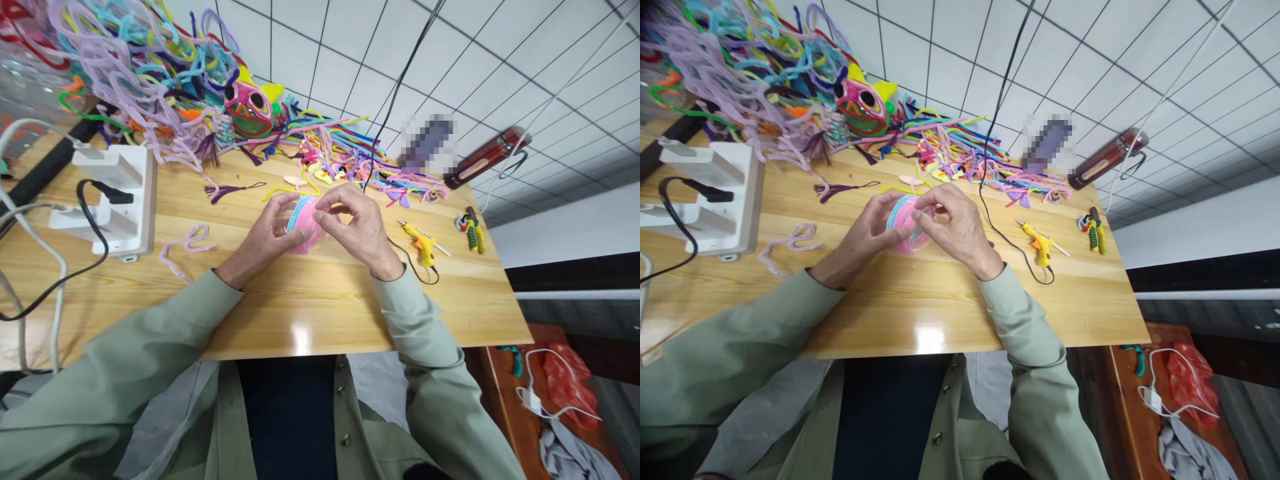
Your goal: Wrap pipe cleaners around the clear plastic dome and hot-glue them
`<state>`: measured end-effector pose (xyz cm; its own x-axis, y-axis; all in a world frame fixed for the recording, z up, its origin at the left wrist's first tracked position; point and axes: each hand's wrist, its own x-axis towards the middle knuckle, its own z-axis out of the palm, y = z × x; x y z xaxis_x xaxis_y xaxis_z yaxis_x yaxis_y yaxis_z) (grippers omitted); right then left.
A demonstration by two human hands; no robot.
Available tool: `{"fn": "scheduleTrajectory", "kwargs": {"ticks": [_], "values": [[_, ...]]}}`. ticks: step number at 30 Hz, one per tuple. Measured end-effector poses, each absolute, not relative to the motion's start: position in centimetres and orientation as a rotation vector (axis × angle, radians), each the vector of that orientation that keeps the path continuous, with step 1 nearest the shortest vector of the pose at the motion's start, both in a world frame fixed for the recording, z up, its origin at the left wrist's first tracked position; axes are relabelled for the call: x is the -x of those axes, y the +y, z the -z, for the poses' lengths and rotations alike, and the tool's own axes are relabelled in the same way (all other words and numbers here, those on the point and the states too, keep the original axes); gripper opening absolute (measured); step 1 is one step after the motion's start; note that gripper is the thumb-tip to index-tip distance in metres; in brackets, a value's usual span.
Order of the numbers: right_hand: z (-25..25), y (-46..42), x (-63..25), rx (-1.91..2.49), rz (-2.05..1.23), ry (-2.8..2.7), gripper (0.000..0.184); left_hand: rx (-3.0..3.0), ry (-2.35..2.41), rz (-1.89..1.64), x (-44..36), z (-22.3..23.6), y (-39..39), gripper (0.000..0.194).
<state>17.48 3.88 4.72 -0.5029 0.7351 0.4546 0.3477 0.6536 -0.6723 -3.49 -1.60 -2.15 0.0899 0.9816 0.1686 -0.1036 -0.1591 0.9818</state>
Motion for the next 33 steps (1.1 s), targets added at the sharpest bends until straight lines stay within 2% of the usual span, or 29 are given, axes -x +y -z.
{"fn": "scheduleTrajectory", "kwargs": {"ticks": [5,8,14,17,20,27,33], "values": [[-4.4,4.0,-17.4,0.787,-0.594,-2.120,0.015,-1.303,1.008,-1.315,3.2,2.2,-1.6,0.092],[-4.2,4.3,-17.5,0.721,-0.557,-2.120,0.015,-1.310,1.034,-1.324,3.2,2.3,-1.4,0.093],[-4.3,4.8,-18.1,0.689,-0.642,-2.170,0.032,-1.311,1.030,-1.323,3.6,2.7,-0.7,0.092],[-4.3,4.9,-18.1,0.711,-0.680,-2.143,0.034,-1.339,1.024,-1.316,3.6,2.7,-0.8,0.091],[-4.1,4.7,-17.8,0.748,-0.706,-2.089,0.031,-1.341,1.010,-1.312,3.6,2.6,-0.9,0.088],[-3.9,4.1,-17.1,0.780,-0.751,-2.004,0.007,-1.271,0.986,-1.302,3.6,2.3,-1.1,0.086],[-4.1,4.3,-17.3,0.820,-0.852,-1.988,0.014,-1.277,0.975,-1.310,3.6,2.3,-1.1,0.083]]}}
